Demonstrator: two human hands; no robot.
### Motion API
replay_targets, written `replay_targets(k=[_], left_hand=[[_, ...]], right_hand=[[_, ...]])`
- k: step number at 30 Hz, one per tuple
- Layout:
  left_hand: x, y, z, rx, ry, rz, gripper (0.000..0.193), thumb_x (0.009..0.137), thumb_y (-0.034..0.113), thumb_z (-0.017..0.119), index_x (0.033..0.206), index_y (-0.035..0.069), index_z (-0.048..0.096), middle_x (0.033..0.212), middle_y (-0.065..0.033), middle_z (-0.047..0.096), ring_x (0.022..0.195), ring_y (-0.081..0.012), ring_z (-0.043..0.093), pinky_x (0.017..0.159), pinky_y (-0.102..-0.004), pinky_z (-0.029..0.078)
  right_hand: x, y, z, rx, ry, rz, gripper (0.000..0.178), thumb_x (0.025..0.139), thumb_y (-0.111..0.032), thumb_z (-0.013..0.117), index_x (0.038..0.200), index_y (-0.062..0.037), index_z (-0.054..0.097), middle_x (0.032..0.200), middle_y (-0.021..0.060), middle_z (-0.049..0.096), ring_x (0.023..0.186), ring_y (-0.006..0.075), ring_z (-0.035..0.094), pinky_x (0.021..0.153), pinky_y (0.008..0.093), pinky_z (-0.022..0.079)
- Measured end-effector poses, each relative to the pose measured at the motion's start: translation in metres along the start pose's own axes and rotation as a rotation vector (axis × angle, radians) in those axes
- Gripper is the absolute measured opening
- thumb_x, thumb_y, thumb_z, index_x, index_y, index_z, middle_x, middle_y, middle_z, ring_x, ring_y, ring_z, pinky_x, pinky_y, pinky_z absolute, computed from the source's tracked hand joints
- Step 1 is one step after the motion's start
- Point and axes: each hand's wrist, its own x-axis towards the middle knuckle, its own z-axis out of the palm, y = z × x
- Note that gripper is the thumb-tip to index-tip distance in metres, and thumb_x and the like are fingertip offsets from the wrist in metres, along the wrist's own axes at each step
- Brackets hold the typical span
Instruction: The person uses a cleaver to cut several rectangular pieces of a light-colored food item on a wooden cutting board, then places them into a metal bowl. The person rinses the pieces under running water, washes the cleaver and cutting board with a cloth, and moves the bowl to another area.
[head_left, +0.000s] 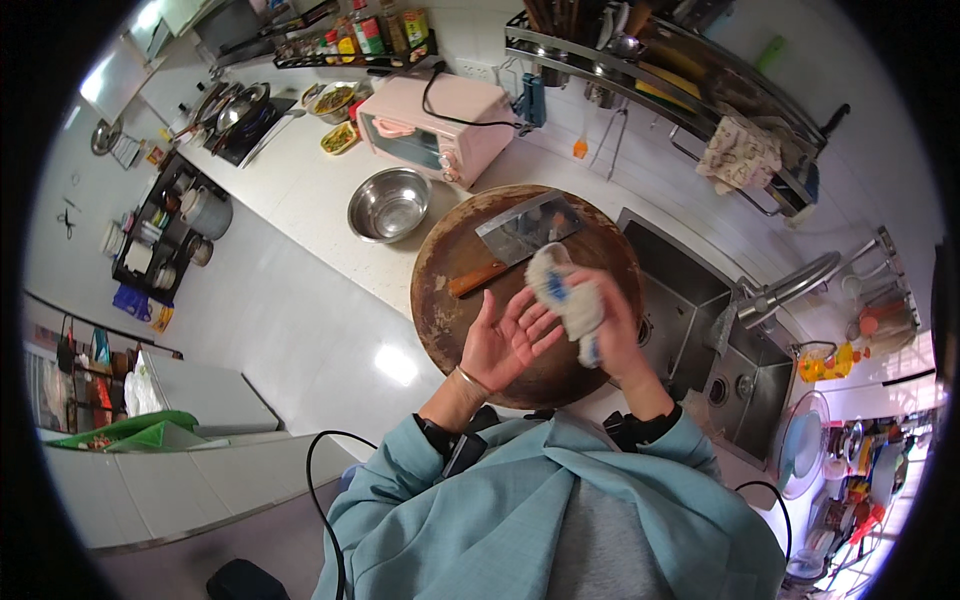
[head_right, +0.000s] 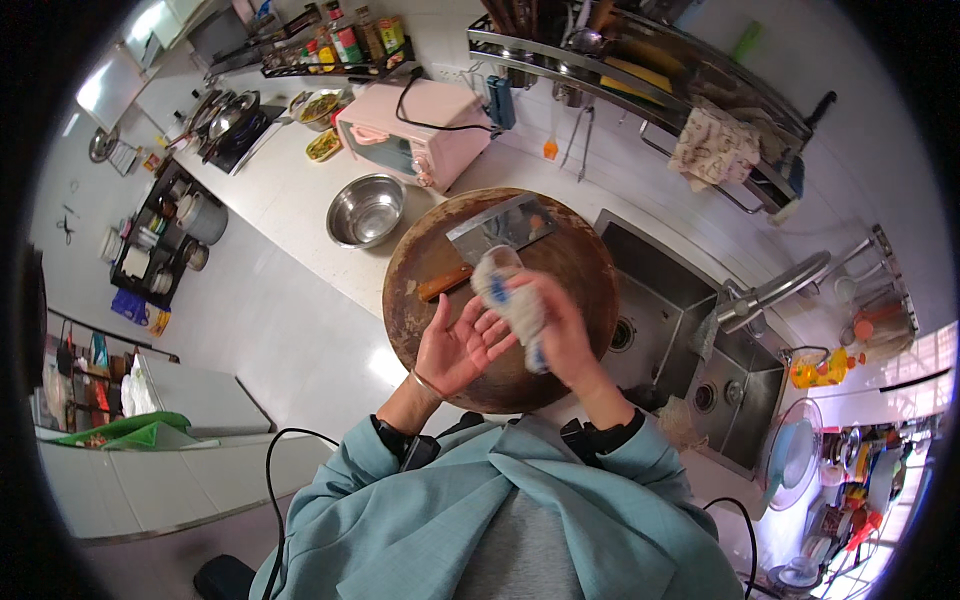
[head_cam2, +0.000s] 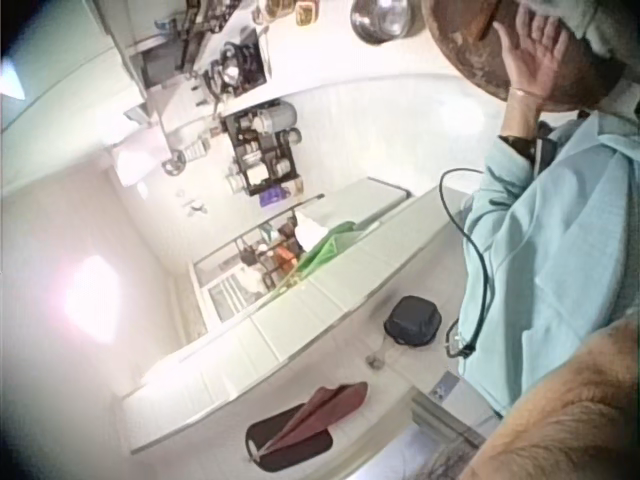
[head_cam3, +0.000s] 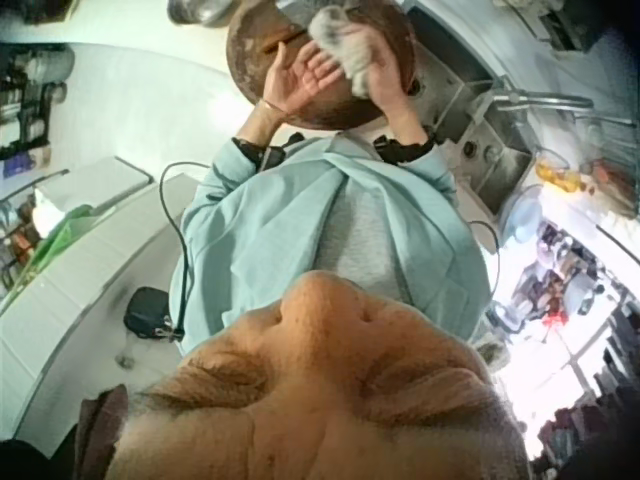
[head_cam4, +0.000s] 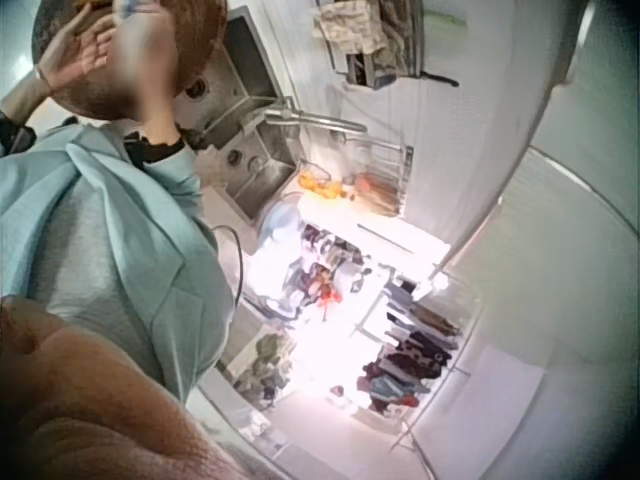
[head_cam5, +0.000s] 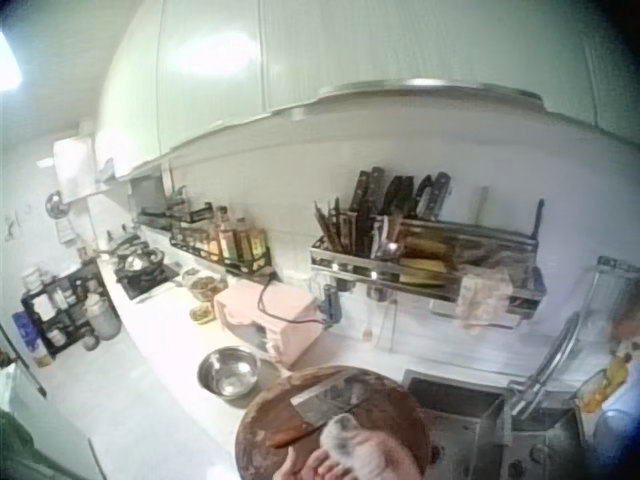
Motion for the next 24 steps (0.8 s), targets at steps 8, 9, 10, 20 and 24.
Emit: replay_targets(k=[8,9,10,20,24], left_hand=[[0.012,-0.023,-0.011,0.429,0.557,-0.019,0.048,0.102,0.044,0.035,0.139,0.015,0.044,0.14,-0.0054,0.049,0.128,-0.0234,0.046,0.108,-0.0423,0.036],[0.011,-0.02,-0.012,0.457,0.535,-0.039,0.046,0.101,0.043,0.039,0.137,0.015,0.046,0.135,-0.0051,0.053,0.123,-0.0234,0.05,0.104,-0.0412,0.04],[0.013,-0.015,-0.013,0.514,0.593,-0.017,0.046,0.1,0.043,0.04,0.135,0.014,0.047,0.131,-0.006,0.056,0.117,-0.023,0.054,0.099,-0.0399,0.044],[0.04,-0.067,0.001,0.749,0.492,-0.318,0.041,0.102,0.032,0.039,0.138,0.012,0.043,0.136,-0.0065,0.05,0.123,-0.0211,0.051,0.104,-0.0392,0.041],[0.033,-0.051,-0.004,0.928,0.519,-0.277,0.038,0.103,0.014,0.039,0.141,0.009,0.04,0.134,-0.0078,0.052,0.121,-0.0215,0.053,0.101,-0.0364,0.045]], right_hand=[[-0.015,0.019,-0.016,-1.271,-0.013,0.105,0.05,0.097,-0.035,0.049,0.142,-0.015,0.043,0.149,0.0154,0.035,0.139,0.0335,0.032,0.113,0.0506,0.021],[-0.016,0.013,-0.024,-0.821,0.065,0.157,0.053,0.1,-0.041,0.043,0.145,-0.0141,0.036,0.152,0.0156,0.03,0.14,0.0322,0.029,0.115,0.0462,0.021],[-0.021,0.005,-0.028,-0.212,0.151,0.149,0.055,0.1,-0.044,0.04,0.147,-0.0143,0.033,0.152,0.0145,0.03,0.141,0.0307,0.028,0.115,0.0452,0.021],[-0.04,-0.02,-0.018,1.07,0.017,0.264,0.065,0.099,-0.056,0.028,0.149,-0.0145,0.027,0.151,0.0148,0.031,0.14,0.0329,0.031,0.113,0.0482,0.03],[-0.06,-0.015,-0.032,0.43,-0.066,0.208,0.046,0.102,-0.026,0.046,0.144,-0.01,0.034,0.145,0.0127,0.039,0.123,0.0267,0.052,0.101,0.0377,0.046]])
